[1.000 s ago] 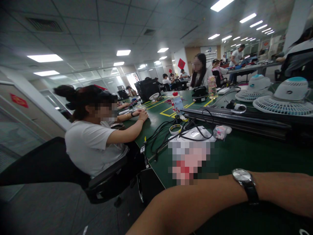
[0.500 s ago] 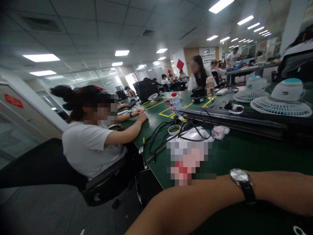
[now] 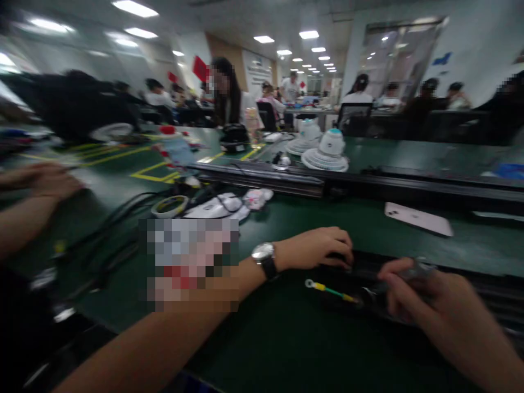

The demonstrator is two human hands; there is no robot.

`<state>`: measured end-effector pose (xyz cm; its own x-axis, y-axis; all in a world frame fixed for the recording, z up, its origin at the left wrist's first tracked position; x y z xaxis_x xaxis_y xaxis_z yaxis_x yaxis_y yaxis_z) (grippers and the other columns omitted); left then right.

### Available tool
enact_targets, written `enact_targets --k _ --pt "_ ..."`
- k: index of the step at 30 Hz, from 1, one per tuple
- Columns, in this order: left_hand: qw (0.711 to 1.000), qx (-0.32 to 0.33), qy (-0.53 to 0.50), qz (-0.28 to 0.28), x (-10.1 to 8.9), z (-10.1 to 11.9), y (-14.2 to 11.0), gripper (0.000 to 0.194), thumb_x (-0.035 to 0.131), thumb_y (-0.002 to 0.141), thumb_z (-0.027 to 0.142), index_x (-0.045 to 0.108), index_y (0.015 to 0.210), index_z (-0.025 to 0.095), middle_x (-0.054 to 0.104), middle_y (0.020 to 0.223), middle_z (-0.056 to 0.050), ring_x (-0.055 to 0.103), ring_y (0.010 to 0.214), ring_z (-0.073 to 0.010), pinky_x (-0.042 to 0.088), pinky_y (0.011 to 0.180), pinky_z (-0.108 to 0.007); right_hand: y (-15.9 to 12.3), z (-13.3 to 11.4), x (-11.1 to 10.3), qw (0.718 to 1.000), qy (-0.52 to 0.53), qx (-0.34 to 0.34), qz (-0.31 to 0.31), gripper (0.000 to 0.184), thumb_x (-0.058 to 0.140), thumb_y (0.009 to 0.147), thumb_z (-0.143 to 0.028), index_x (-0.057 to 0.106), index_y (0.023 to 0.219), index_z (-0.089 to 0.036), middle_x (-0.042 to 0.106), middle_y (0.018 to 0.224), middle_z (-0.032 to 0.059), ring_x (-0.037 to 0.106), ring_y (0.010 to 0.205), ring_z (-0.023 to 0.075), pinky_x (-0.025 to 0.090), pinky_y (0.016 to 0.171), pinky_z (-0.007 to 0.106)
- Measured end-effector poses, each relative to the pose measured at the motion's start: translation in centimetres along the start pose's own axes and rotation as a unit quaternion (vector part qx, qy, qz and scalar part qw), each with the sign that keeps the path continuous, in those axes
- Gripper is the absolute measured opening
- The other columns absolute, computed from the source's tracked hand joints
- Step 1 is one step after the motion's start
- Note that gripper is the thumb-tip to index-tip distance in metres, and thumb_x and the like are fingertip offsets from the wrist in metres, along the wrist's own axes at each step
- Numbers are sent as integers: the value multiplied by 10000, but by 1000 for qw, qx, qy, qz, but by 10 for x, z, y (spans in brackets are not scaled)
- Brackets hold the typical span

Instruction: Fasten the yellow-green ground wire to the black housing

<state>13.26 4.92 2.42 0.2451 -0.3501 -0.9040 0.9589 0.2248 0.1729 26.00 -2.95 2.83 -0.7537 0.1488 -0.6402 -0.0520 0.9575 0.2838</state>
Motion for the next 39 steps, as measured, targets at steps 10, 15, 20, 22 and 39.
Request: enact_targets --k 10,15,20,22,39 --pt "999 22 -31 26 -15 -4 0 106 642 942 233 726 1005 215 624 1082 -52 565 1025 -178 424 907 -308 10 -27 6 994 2 -4 -111 159 472 1001 -240 605 917 -222 664 618 -51 616 526 136 455 543 264" --pt "999 9 -42 30 -15 -7 -1 104 641 941 220 728 998 219 623 1086 -49 560 1028 -177 423 910 -318 9 -28 7 991 10 -5 -130 152 478 999 -215 606 918 -220 670 634 -53 626 549 130 454 566 260" --pt "998 13 -46 34 -16 -6 -1 106 641 942 217 730 998 221 624 1086 -49 559 1032 -178 422 909 -318 10 -29 11 990 -6 2 -138 165 482 993 -205 619 901 -222 657 620 -51 602 539 135 440 555 266" --pt "998 14 -46 34 -16 -6 -2 103 642 942 221 731 993 224 624 1080 -48 559 1031 -178 423 908 -316 10 -28 11 991 -15 2 -135 167 489 990 -200 619 887 -225 646 607 -55 594 539 137 435 560 270" --pt "999 18 -24 30 -15 -6 -3 96 635 949 240 718 989 211 627 1075 -48 560 1029 -175 426 909 -307 13 -20 8 987 -47 -1 -155 86 588 946 -235 666 911 -236 679 794 -20 634 691 153 471 624 265"
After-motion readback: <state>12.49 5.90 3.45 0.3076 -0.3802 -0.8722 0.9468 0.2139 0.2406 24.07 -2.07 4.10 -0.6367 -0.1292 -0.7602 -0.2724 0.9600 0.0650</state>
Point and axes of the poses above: each hand's wrist, its own y-axis towards the middle knuckle, its own x-axis out of the palm, z = x × y, the point moved 9 cm from there along y, towards the middle knuckle
